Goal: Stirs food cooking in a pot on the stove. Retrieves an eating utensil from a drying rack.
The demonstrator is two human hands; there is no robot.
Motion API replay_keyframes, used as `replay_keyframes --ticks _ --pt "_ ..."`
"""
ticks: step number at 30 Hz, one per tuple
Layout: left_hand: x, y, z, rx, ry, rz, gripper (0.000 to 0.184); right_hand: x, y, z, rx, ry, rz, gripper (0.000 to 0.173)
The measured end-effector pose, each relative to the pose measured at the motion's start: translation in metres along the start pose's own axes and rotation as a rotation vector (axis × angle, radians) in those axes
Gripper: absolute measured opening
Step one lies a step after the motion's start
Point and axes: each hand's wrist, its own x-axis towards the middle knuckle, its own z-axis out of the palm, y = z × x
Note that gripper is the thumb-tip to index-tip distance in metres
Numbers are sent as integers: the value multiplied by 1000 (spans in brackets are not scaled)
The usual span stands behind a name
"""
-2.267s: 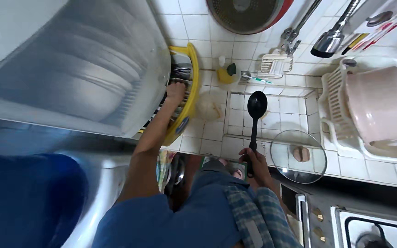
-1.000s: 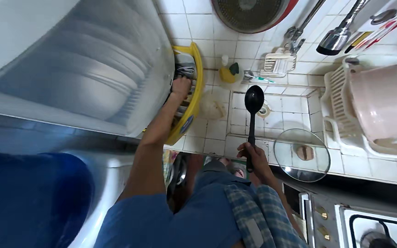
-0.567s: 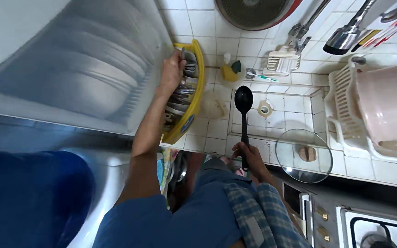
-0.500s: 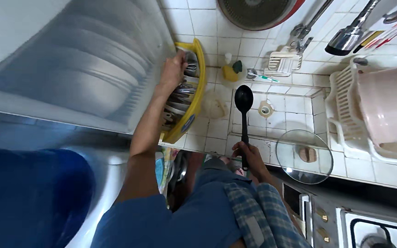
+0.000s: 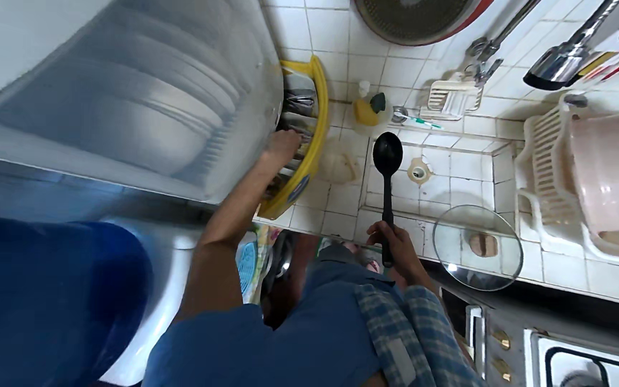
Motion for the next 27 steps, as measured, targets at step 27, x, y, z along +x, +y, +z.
replay_keyframes --ticks 27 --pt "-1 -10 -9 -47 301 94 33 -7 -3 -2 -13 -23 0 39"
